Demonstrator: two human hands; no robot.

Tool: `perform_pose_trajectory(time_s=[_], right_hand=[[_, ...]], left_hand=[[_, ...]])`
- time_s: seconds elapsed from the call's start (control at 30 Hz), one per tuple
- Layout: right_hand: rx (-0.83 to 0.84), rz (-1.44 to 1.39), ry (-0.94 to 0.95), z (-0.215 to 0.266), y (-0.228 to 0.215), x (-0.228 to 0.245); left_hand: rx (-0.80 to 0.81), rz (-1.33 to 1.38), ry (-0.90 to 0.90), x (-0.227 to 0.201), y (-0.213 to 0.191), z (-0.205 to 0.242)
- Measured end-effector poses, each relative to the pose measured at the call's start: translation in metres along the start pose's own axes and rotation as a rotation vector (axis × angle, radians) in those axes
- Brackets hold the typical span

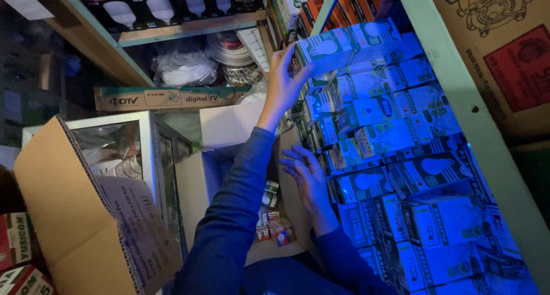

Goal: The person removes light bulb boxes from a large cardboard box and stacks them onto a shelf.

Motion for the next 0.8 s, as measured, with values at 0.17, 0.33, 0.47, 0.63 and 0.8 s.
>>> perform_pose_trajectory(time_s=[0.17,0.33,0.47,0.63,0.8], right_hand=[[-0.019,0.014,0.018,0.0,-0.001,-0.008],[-0.08,0.079,-0.051,-0.003,0.004,0.005],[-0.174,0.228,-0.357,-0.017,0.009,0.051],[-0.296,0.294,-0.574,-0.058,0.015,0.118],[-0.447,0.933,-0.753,-0.094,0.028,0.168]], left_hand=[[-0.043,-0.058,0.104,-0.005,0.003,0.001],[-0.03,0.115,0.002,0.0,0.008,0.0],[-0.059,-0.072,0.088,-0.007,-0.003,0.007],[-0.087,-0.068,0.059,-0.015,-0.006,0.012],[-0.094,-0.028,0.042,-0.023,-0.009,0.011]])
Point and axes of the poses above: each hand's wrist, its own z-axis away from the middle knuckle, its own y-axis out of the palm, x = y × z, the point moved 6 cm from there along -z, towards the middle knuckle, and after that the axes turned 9 degrees about z, right-handed, at the moved point
